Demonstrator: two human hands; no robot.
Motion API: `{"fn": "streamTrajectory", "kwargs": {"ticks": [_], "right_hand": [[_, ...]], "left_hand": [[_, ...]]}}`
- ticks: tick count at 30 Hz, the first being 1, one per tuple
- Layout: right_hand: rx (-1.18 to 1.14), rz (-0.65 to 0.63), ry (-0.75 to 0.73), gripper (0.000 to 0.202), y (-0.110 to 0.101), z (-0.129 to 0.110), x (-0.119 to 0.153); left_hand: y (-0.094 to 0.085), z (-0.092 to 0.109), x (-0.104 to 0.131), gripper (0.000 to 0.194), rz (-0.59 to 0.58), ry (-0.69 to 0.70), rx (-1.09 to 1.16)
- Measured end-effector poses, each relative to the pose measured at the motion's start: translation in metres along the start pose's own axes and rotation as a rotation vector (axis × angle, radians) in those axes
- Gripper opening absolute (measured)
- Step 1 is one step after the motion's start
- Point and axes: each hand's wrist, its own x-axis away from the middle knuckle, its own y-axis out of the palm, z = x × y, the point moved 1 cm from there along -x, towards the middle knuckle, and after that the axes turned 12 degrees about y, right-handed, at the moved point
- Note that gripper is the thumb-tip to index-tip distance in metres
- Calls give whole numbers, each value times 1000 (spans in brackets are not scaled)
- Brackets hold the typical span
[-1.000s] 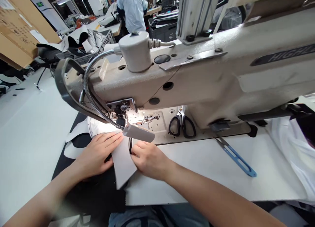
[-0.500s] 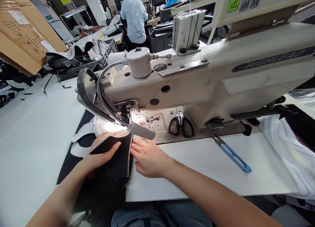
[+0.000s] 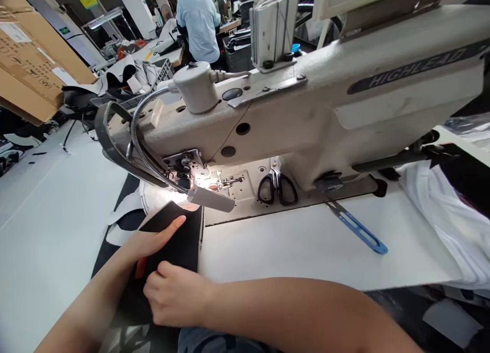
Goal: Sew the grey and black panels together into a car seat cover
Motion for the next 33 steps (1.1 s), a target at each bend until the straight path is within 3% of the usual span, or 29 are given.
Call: {"fn": "streamTrajectory", "kwargs": {"ticks": [3,8,15,21,26,30,33], "right_hand": [[-34,31,23,21,10,-3,-9],[36,181,142,26,-2,16,22],[58,42,242,27,-6,22,34],[80,-18,326,32,-7,38,30],[133,50,291,26,-5,54,24],[154,130,245,23,-3,59,23],[140,140,263,22,-5,55,27]], "left_hand": [[5,-1,0,34,-24,71,-64],[17,-9,8,38,-68,320,-204],[31,-12,5,36,13,529,-361],[37,-27,-14,27,51,546,-452],[33,-29,-26,25,120,525,-349],[24,-18,-18,25,199,354,-176],[23,-14,-4,30,116,470,-292]]}}
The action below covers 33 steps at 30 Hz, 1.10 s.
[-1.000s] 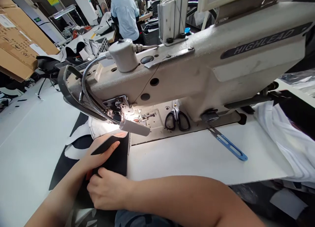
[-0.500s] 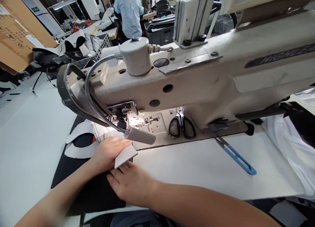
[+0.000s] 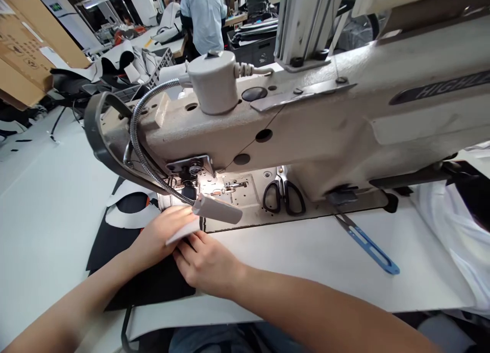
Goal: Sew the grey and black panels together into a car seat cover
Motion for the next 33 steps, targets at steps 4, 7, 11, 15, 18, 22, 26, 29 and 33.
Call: {"fn": "streamTrajectory", "kwargs": {"ticks": [4,7,11,15,18,22,26,29,33], "right_hand": [[-14,-77,-3,22,-6,-8,7],[1,-79,16,24,-7,-13,9],[42,-54,43,29,-5,-16,8],[-24,-174,64,19,-2,-17,11],[-45,-175,62,16,-1,-16,13],[-2,-130,44,19,-2,-15,10],[14,-148,70,24,-3,-17,8],[33,-119,76,29,-3,-19,7],[35,-86,78,31,-3,-19,7]], "left_hand": [[4,7,11,34,-135,95,-169],[7,8,9,40,-125,25,-38],[3,9,3,42,-121,-42,125],[3,22,-4,38,-212,-55,-141],[5,30,-11,39,-287,-129,-123],[6,24,-7,46,-296,-128,6],[5,8,13,56,-277,-22,-47],[6,-2,23,62,-241,-29,81],[6,-7,22,62,-195,-49,236]]}}
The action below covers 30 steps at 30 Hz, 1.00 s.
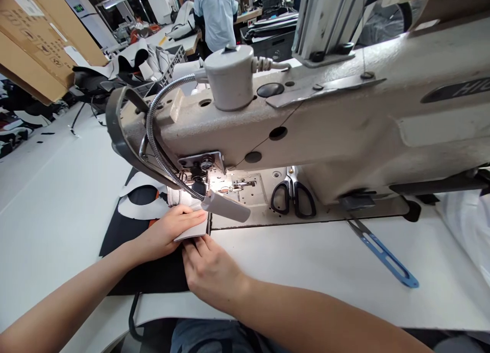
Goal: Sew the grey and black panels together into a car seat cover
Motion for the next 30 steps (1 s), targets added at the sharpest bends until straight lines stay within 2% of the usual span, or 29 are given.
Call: {"fn": "streamTrajectory", "kwargs": {"ticks": [5,10,14,16,18,21,23,26,30], "right_hand": [[22,-12,-11,31,-1,8,1],[53,13,1,31,3,21,2],[78,-11,12,33,0,30,-2],[65,-20,-37,31,-3,29,-3],[30,-1,-118,28,-3,23,-2],[37,62,-154,27,3,6,1],[82,93,-139,29,10,-8,0],[120,92,-153,31,22,-23,-4],[112,108,-131,31,28,-28,-10]], "left_hand": [[-9,2,-14,57,-24,-30,-3],[-15,-7,-28,40,-88,-78,-68],[-16,-6,-35,30,-32,-41,-113],[-13,-1,-38,22,20,-47,-147],[-9,6,-38,16,62,-64,-221],[-2,10,-30,23,100,4,-308],[0,5,-22,29,137,67,-285],[2,-6,-10,27,213,89,-219],[5,-15,-5,28,235,97,-190]]}}
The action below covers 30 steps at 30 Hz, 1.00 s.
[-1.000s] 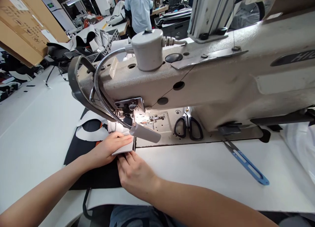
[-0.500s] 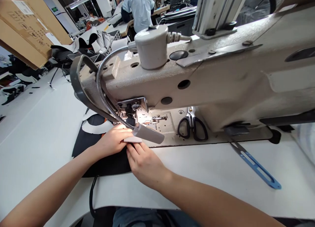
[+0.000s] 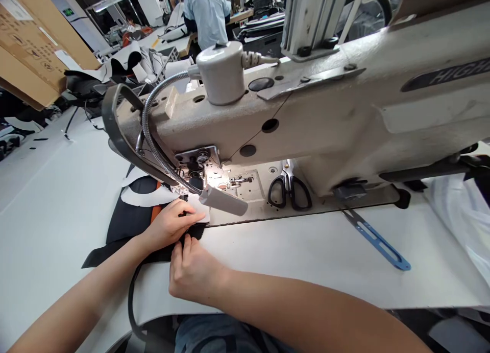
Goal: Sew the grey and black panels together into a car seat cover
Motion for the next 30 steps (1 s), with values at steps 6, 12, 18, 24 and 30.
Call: {"fn": "streamTrajectory", "kwargs": {"ticks": [6,12,18,24,30], "right_hand": [[-16,15,47,30,-7,5,-1],[9,-57,86,31,-12,7,-1],[-4,-103,105,34,-5,18,0],[-20,-207,90,39,0,25,-5],[-114,-326,248,51,5,34,-13]], "left_hand": [[-2,1,-2,24,-8,11,93],[2,-5,-1,18,-5,34,81],[7,-20,-7,17,49,4,15],[7,-32,-13,20,101,13,-16],[13,-54,-19,21,90,-31,-12]]}}
